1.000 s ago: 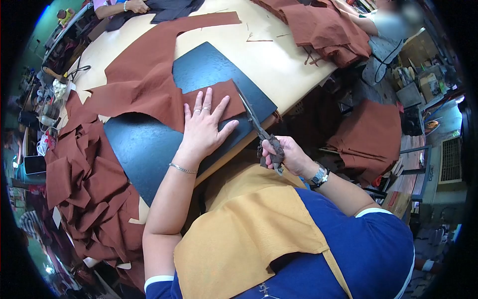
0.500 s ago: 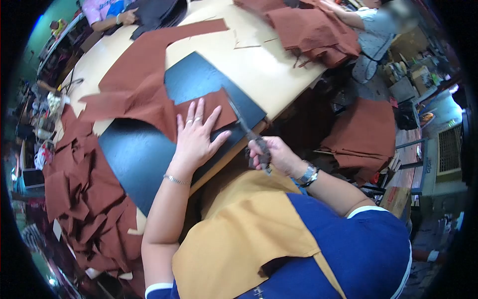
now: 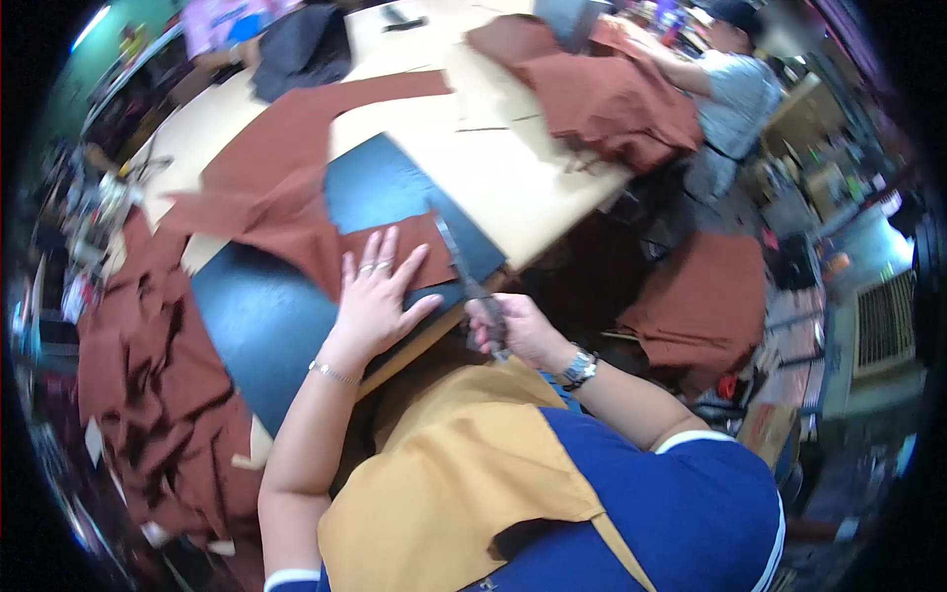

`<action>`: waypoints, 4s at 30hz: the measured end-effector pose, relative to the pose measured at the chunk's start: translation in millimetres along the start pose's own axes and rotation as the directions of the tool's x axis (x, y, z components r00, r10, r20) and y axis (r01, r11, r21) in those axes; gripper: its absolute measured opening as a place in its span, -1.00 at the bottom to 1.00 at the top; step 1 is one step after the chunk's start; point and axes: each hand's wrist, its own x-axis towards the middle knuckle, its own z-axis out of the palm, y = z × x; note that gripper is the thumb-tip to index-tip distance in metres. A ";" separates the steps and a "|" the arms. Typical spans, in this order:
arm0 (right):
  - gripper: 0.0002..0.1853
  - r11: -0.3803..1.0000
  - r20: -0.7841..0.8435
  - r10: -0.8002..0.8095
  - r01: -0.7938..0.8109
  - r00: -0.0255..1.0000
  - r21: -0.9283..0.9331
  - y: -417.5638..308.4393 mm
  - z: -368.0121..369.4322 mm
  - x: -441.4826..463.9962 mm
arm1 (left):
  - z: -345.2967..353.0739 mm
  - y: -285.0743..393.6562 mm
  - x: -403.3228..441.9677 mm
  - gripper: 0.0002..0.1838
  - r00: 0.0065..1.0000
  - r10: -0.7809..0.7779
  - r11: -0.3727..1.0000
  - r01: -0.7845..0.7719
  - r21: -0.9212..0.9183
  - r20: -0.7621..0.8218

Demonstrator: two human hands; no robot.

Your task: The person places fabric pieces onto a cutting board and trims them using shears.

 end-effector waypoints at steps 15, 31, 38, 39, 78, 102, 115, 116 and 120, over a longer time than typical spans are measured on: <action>-0.69 0.999 -0.001 -0.030 0.030 1.000 -0.037 11.4 -16.2 0.3 | -63.5 -47.5 -38.4 -0.60 0.909 -0.250 0.968 0.240 -0.073 -0.332; -0.68 0.996 0.089 -0.014 0.022 0.996 -0.086 11.0 -27.7 3.1 | -75.7 -259.7 -83.7 -0.13 0.810 -0.533 0.732 0.587 0.346 -0.244; -0.68 0.989 0.126 0.007 0.011 0.992 -0.147 4.1 -34.9 4.3 | -58.5 -126.1 -96.2 -0.29 0.943 -0.225 0.957 0.261 0.127 -0.246; -0.68 0.988 0.134 0.030 -0.008 0.991 -0.157 -0.4 -37.0 2.8 | -58.3 -102.5 -98.4 -0.28 0.963 -0.189 0.974 0.208 0.084 -0.192; -0.73 0.841 0.483 0.469 -0.206 0.739 -0.501 -45.2 -51.7 3.1 | -27.0 -27.6 -119.2 -0.41 0.913 -0.365 0.930 0.367 -0.020 -0.182; -0.67 0.893 0.511 0.383 -0.167 0.770 -0.418 -31.7 -10.9 18.2 | -19.9 -16.8 -119.7 -0.01 0.837 -0.512 0.821 0.543 0.176 -0.194; -0.73 0.858 0.505 0.413 -0.139 0.758 -0.495 -41.3 -10.4 15.0 | -21.7 -11.0 -121.3 0.00 0.837 -0.515 0.820 0.544 0.178 -0.187; -0.73 0.860 0.501 0.404 -0.132 0.765 -0.492 -40.4 -6.9 16.6 | -21.9 -9.5 -121.8 0.00 0.835 -0.517 0.821 0.546 0.169 -0.186; -0.72 0.878 0.503 0.383 -0.136 0.775 -0.459 -34.2 3.0 23.9 | -21.2 -6.0 -122.9 0.00 0.835 -0.520 0.821 0.547 0.167 -0.180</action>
